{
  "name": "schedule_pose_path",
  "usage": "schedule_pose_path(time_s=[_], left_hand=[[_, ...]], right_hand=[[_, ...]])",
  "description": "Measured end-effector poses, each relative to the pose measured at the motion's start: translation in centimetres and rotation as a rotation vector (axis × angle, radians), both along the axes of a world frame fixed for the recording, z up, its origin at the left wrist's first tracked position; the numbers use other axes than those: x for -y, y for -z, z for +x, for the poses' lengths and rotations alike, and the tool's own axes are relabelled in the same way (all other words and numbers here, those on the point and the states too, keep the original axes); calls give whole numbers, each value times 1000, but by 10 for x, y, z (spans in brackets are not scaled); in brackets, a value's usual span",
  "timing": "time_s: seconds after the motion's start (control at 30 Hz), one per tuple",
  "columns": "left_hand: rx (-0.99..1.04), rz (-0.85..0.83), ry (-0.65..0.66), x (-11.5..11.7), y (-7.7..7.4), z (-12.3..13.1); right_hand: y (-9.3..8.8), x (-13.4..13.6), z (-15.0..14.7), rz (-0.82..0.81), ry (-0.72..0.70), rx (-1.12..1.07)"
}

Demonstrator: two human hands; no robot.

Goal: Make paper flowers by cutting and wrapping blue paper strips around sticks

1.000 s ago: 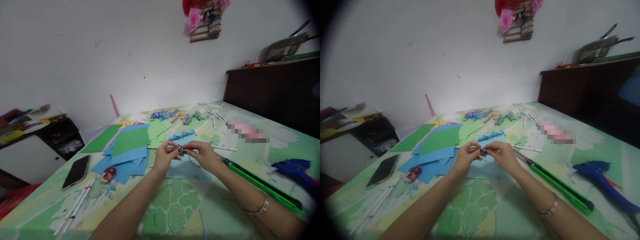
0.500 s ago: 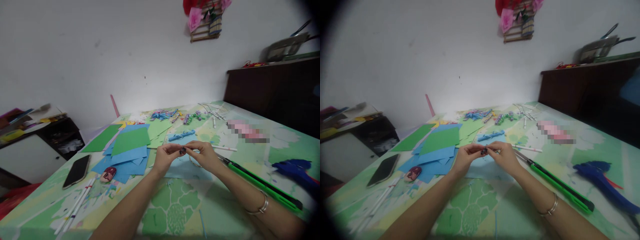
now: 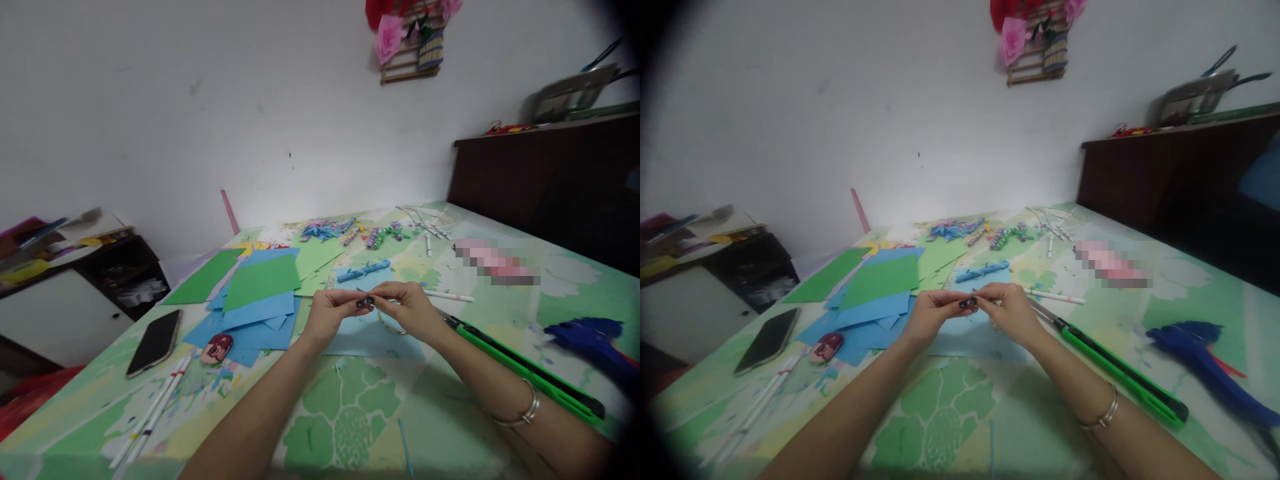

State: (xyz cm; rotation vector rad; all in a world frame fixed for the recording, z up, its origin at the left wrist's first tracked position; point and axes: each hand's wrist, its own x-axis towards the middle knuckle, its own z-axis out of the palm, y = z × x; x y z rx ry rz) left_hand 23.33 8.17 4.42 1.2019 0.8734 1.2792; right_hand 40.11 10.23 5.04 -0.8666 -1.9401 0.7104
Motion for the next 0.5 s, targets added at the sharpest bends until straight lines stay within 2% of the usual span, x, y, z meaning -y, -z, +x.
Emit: schedule_pose_path(time_s=[0.5], left_hand=[[-9, 20, 3, -1, 1, -1]], right_hand=[[0, 0, 0, -22, -17, 14]])
